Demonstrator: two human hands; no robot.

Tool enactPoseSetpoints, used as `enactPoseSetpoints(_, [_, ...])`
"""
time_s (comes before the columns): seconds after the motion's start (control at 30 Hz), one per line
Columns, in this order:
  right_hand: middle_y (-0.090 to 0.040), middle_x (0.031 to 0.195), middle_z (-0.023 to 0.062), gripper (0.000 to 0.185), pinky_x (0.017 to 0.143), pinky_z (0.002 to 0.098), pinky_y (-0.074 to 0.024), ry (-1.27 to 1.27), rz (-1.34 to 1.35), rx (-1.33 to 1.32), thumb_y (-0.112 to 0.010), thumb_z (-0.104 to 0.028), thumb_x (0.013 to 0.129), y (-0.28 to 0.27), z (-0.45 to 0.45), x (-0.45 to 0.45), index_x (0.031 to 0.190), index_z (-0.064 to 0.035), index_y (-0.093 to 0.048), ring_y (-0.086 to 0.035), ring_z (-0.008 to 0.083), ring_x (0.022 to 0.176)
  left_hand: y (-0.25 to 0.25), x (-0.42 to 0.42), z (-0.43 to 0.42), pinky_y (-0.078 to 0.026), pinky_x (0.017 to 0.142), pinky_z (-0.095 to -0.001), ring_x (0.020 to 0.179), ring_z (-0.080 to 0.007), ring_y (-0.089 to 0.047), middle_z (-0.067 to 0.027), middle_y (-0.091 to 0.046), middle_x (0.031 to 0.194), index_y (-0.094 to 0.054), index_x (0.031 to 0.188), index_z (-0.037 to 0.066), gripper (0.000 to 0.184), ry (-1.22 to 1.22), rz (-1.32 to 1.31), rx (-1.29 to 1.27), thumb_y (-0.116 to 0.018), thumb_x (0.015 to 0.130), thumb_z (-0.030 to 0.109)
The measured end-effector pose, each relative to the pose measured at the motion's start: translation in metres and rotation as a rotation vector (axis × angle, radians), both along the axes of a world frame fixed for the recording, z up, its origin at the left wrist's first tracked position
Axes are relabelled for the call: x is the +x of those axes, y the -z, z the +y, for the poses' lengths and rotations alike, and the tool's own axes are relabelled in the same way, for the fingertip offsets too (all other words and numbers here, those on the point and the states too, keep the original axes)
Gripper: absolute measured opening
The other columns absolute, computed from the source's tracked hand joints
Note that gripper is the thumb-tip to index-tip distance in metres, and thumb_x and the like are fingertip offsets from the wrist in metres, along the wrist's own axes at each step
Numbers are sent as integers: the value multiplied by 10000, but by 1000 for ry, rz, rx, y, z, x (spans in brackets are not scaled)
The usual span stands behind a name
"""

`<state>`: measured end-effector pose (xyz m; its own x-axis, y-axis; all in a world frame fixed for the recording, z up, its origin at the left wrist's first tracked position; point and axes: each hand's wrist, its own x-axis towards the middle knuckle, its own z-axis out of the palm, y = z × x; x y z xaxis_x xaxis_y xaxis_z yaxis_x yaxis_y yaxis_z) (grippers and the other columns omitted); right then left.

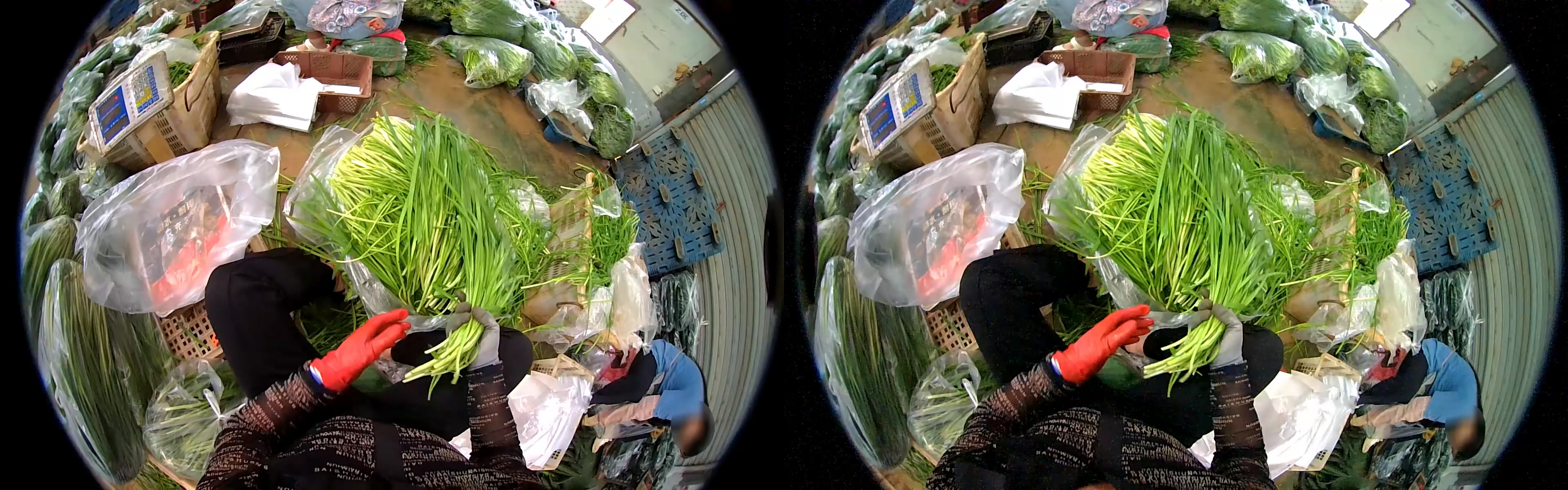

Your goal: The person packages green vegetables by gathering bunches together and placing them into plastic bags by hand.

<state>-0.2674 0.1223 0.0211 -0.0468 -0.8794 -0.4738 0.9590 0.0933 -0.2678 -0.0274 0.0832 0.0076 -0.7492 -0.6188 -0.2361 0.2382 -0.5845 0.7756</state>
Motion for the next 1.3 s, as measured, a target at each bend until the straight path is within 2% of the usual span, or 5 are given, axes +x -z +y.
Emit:
enactPoseSetpoints(0.27, [-559, 864, 29, 408, 664, 262, -473, 34, 197, -216, -585, -103, 753, -51, -23, 26, 1146, -19, -510, -530, 114, 695, -17, -9, 13, -476, 561, -252, 597, -118, -592, -55, -618, 675, -552, 1164, 26, 349, 491, 108, 133, -517, 916, 270])
enactPoseSetpoints(0.6, [-384, 713, -23, 480, 643, 256, -368, -191, 126, -1061, -574, 7, 765, -215, -116, 102, 1209, 31, -393, -404, 82, 657, -94, 137, -17, -416, 915, -336, 1070, -206, -543, -120, -607, 1091, -587, 1106, 33, 316, -488, -323, -875, -643, 796, 63])
enactPoseSetpoints(0.7, [-436, 865, 35, 366, 688, 276, -399, -259, 427, -1234, -570, 2, 783, -233, -157, 160, 1136, 18, -473, -450, 130, 800, -110, 222, -24, -325, 1014, -369, 1218, -274, -413, -157, -430, 1320, -360, 1337, 71, 783, -1454, -1203, -1119, -752, 660, 96])
enactPoseSetpoints(0.87, [-608, 987, 101, 331, 703, 300, -496, -497, 1134, -1463, -633, -65, 738, -190, -201, 297, 1062, -49, -568, -593, 194, 849, -88, 336, -67, -412, 907, -368, 1102, -339, -503, -161, -510, 1238, -389, 1298, 3, 798, -1492, -2364, -736, -753, 640, 269])
enactPoseSetpoints(1.3, [-596, 956, 224, 571, 740, 382, -477, -1119, 1707, -1742, -682, -215, 657, -30, -250, 369, 1168, -42, -495, -597, 331, 788, -114, 390, -21, -509, 668, -305, 767, -202, -609, -112, -641, 996, -556, 1118, 13, 361, -1406, -387, -246, -620, 815, 198])
